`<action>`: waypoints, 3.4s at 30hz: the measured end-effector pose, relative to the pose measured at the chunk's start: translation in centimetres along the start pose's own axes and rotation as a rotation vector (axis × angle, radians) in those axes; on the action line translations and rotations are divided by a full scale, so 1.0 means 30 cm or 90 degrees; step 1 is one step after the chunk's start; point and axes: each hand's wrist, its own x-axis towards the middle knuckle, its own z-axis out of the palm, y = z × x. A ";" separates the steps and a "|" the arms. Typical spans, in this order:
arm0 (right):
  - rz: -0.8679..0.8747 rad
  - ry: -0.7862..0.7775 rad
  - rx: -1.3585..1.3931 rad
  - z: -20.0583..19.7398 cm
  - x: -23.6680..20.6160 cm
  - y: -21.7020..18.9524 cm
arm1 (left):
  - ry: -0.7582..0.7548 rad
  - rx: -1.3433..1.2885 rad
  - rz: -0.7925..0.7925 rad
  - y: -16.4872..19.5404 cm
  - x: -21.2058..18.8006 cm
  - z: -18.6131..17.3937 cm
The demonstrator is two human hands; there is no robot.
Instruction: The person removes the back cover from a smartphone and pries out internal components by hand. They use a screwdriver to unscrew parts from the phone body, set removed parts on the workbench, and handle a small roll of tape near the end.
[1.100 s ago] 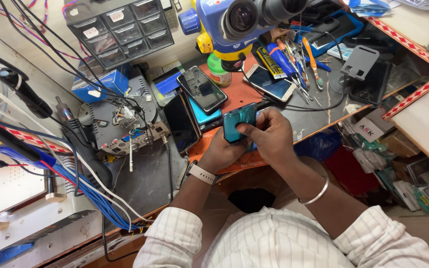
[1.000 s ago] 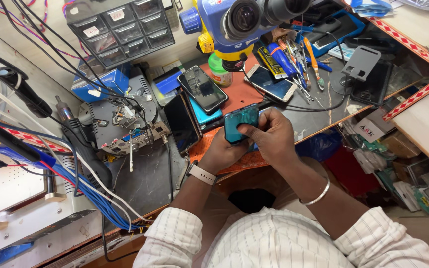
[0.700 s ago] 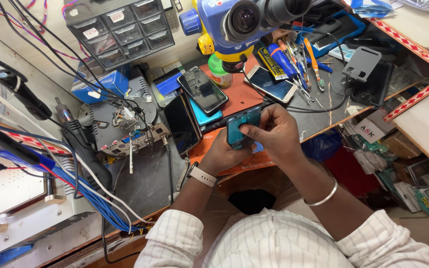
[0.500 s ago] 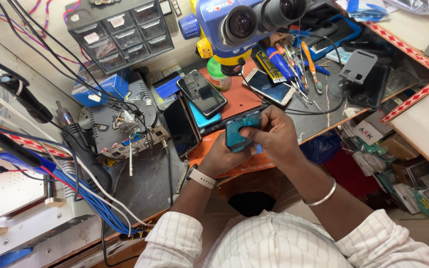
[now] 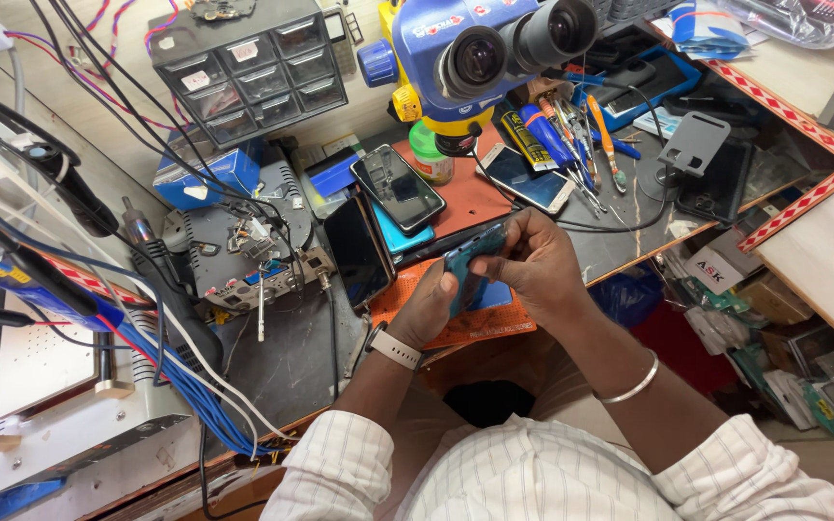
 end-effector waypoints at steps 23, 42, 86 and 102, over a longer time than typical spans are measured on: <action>-0.051 -0.056 0.022 0.002 -0.011 0.002 | -0.023 0.033 -0.014 0.057 0.010 -0.005; -0.045 -0.115 -0.145 -0.015 -0.050 -0.053 | -0.043 0.069 0.032 0.125 0.010 -0.023; -0.187 -0.158 -0.533 -0.177 -0.302 -0.241 | 0.085 -0.610 -0.027 0.098 0.016 -0.121; -0.190 -0.122 -0.351 -0.358 -0.342 -0.164 | 0.116 -0.606 -0.058 0.070 0.049 -0.072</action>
